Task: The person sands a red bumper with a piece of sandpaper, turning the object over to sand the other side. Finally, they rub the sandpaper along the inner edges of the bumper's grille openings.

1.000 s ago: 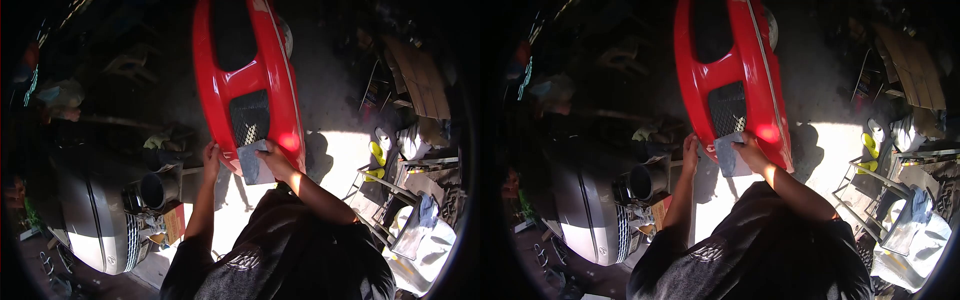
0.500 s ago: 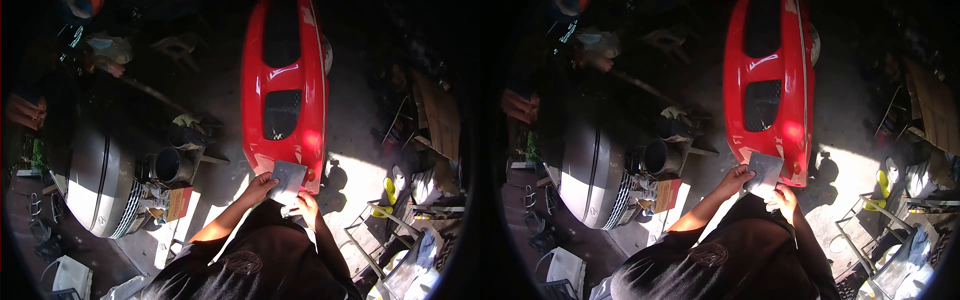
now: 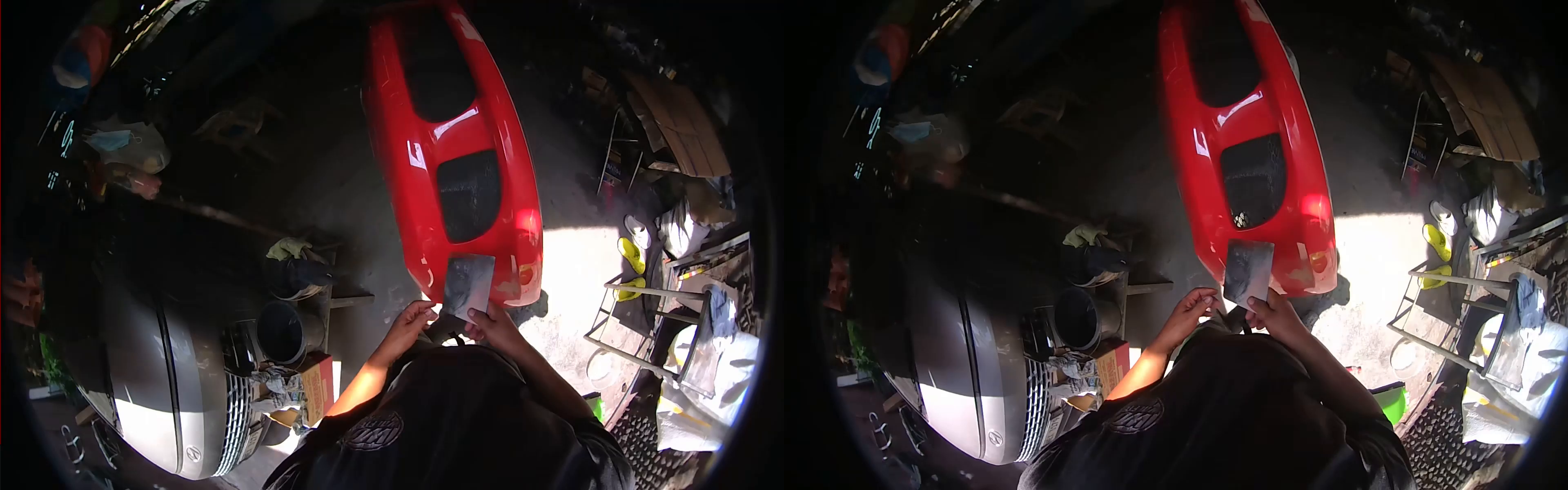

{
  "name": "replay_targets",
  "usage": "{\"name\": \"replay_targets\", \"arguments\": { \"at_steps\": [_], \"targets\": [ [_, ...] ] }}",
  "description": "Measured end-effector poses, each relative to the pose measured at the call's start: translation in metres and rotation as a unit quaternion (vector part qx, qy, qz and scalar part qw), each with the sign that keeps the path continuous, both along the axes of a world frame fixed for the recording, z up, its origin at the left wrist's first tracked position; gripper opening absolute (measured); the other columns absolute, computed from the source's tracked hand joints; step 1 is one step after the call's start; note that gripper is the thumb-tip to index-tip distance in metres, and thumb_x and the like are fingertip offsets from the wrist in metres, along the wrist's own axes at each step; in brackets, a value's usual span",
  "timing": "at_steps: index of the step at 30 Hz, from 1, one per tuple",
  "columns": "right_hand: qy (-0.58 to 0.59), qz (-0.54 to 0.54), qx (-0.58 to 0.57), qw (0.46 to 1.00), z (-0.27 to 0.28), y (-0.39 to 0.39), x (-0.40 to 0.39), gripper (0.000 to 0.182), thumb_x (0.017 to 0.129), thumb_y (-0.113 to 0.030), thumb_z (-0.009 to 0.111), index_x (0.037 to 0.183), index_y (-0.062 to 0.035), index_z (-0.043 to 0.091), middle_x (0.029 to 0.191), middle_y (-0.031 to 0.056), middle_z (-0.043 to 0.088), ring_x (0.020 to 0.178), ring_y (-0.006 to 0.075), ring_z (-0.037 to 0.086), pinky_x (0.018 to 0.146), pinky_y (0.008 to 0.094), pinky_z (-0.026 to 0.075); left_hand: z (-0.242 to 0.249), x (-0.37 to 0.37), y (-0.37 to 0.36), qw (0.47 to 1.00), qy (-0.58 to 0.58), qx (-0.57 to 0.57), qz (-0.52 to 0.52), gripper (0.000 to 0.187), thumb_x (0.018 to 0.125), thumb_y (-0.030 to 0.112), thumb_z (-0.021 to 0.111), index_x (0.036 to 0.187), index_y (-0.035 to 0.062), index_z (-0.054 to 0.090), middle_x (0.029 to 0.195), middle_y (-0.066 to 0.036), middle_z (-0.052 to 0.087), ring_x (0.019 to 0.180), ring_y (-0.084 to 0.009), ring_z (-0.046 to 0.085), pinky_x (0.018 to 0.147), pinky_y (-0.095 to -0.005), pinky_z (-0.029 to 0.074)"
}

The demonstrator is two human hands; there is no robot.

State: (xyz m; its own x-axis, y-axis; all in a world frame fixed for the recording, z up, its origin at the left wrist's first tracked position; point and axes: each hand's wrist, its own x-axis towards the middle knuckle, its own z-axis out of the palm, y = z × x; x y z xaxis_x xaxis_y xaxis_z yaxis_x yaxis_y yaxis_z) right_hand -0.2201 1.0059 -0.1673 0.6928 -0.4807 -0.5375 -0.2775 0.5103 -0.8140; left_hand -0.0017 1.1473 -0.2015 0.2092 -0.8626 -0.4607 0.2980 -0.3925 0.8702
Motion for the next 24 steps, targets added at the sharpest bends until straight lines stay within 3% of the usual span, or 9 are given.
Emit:
{"name": "replay_targets", "arguments": {
  "at_steps": [1, 2, 3, 5, 10, 13, 16, 19, 24],
  "targets": [
    [-0.001, -0.046, -0.002, 0.999, 0.003, 0.001, 0.014, 0.026, 0.105, -0.026, 0.057, 0.117, -0.0031, 0.055, 0.085, 0.0044, 0.065, 0.068, 0.0107, 0.062, 0.064, 0.0274, 0.053, -0.022, 0.02, 0.019, 0.999, -0.021, 0.028, 0.001, 0.033, 0.105, 0.026, 0.06, 0.129, 0.0026, 0.062, 0.111, -0.005, 0.068, 0.102, -0.0127, 0.062, 0.091, -0.0287, 0.049],
    [0.0, -0.09, -0.004, 0.996, 0.007, 0.0, 0.028, 0.026, 0.105, -0.026, 0.057, 0.117, -0.003, 0.055, 0.086, 0.0047, 0.065, 0.069, 0.011, 0.062, 0.064, 0.0277, 0.053, -0.053, 0.042, 0.047, 0.979, -0.168, 0.095, -0.06, 0.04, 0.105, 0.035, 0.056, 0.131, 0.005, 0.061, 0.114, -0.004, 0.067, 0.109, -0.0134, 0.06, 0.095, -0.0303, 0.046],
    [0.0, -0.132, -0.006, 0.991, 0.01, -0.002, 0.042, 0.026, 0.105, -0.026, 0.056, 0.117, -0.0028, 0.055, 0.086, 0.005, 0.065, 0.069, 0.0113, 0.062, 0.063, 0.028, 0.053, -0.083, 0.063, 0.074, 0.93, -0.302, 0.166, -0.126, 0.047, 0.106, 0.044, 0.052, 0.134, 0.0073, 0.06, 0.117, -0.004, 0.066, 0.116, -0.014, 0.059, 0.098, -0.0319, 0.044],
    [0.004, -0.203, -0.075, 0.976, 0.029, -0.008, 0.064, 0.027, 0.105, -0.026, 0.057, 0.118, -0.0021, 0.055, 0.087, 0.0054, 0.065, 0.07, 0.0121, 0.062, 0.064, 0.0282, 0.053, -0.131, 0.099, 0.124, 0.837, -0.372, 0.283, -0.286, 0.049, 0.105, 0.046, 0.053, 0.134, 0.0072, 0.06, 0.119, -0.005, 0.066, 0.116, -0.0158, 0.059, 0.1, -0.0335, 0.044],
    [0.019, -0.319, -0.13, 0.939, 0.043, -0.025, 0.09, 0.027, 0.103, -0.023, 0.058, 0.117, 0.0, 0.055, 0.084, 0.0056, 0.065, 0.07, 0.0128, 0.062, 0.065, 0.0284, 0.051, -0.16, 0.156, 0.134, 0.83, 0.026, 0.365, -0.42, 0.053, 0.102, 0.05, 0.056, 0.133, 0.0069, 0.061, 0.124, -0.009, 0.064, 0.117, -0.0204, 0.059, 0.103, -0.0375, 0.044],
    [0.047, -0.321, -0.127, 0.938, 0.043, -0.042, 0.095, 0.024, 0.103, -0.021, 0.058, 0.114, 0.0001, 0.057, 0.082, 0.0056, 0.065, 0.071, 0.0125, 0.062, 0.065, 0.0288, 0.049, -0.145, 0.179, 0.085, 0.863, 0.049, 0.342, -0.37, 0.056, 0.1, 0.053, 0.058, 0.132, 0.0067, 0.062, 0.127, -0.011, 0.064, 0.118, -0.0232, 0.059, 0.104, -0.04, 0.045],
    [0.052, -0.319, -0.133, 0.937, 0.029, -0.059, 0.098, 0.027, 0.101, -0.022, 0.062, 0.115, 0.0005, 0.056, 0.085, 0.0066, 0.063, 0.073, 0.0131, 0.062, 0.067, 0.028, 0.05, -0.1, 0.188, 0.013, 0.948, 0.027, 0.263, -0.177, 0.057, 0.102, 0.052, 0.054, 0.139, 0.0089, 0.055, 0.135, -0.012, 0.06, 0.128, -0.0238, 0.055, 0.108, -0.0426, 0.042],
    [0.02, -0.346, -0.152, 0.926, 0.017, -0.066, 0.106, 0.024, 0.099, -0.017, 0.064, 0.114, -0.0004, 0.056, 0.087, 0.005, 0.064, 0.076, 0.0119, 0.062, 0.068, 0.0278, 0.05, -0.085, 0.196, -0.05, 0.978, 0.044, 0.202, -0.008, 0.061, 0.104, 0.044, 0.055, 0.15, 0.0059, 0.042, 0.149, -0.015, 0.049, 0.135, -0.0259, 0.05, 0.109, -0.0454, 0.044],
    [-0.037, -0.337, -0.072, 0.938, 0.004, -0.082, 0.113, 0.031, 0.095, -0.016, 0.063, 0.122, -0.0022, 0.054, 0.09, 0.0045, 0.065, 0.082, 0.0126, 0.065, 0.075, 0.0317, 0.053, -0.052, 0.203, -0.118, 0.991, -0.043, 0.121, -0.018, 0.075, 0.102, 0.04, 0.061, 0.159, 0.0069, 0.025, 0.157, -0.016, 0.037, 0.142, -0.0295, 0.042, 0.113, -0.0459, 0.04]
  ]
}}
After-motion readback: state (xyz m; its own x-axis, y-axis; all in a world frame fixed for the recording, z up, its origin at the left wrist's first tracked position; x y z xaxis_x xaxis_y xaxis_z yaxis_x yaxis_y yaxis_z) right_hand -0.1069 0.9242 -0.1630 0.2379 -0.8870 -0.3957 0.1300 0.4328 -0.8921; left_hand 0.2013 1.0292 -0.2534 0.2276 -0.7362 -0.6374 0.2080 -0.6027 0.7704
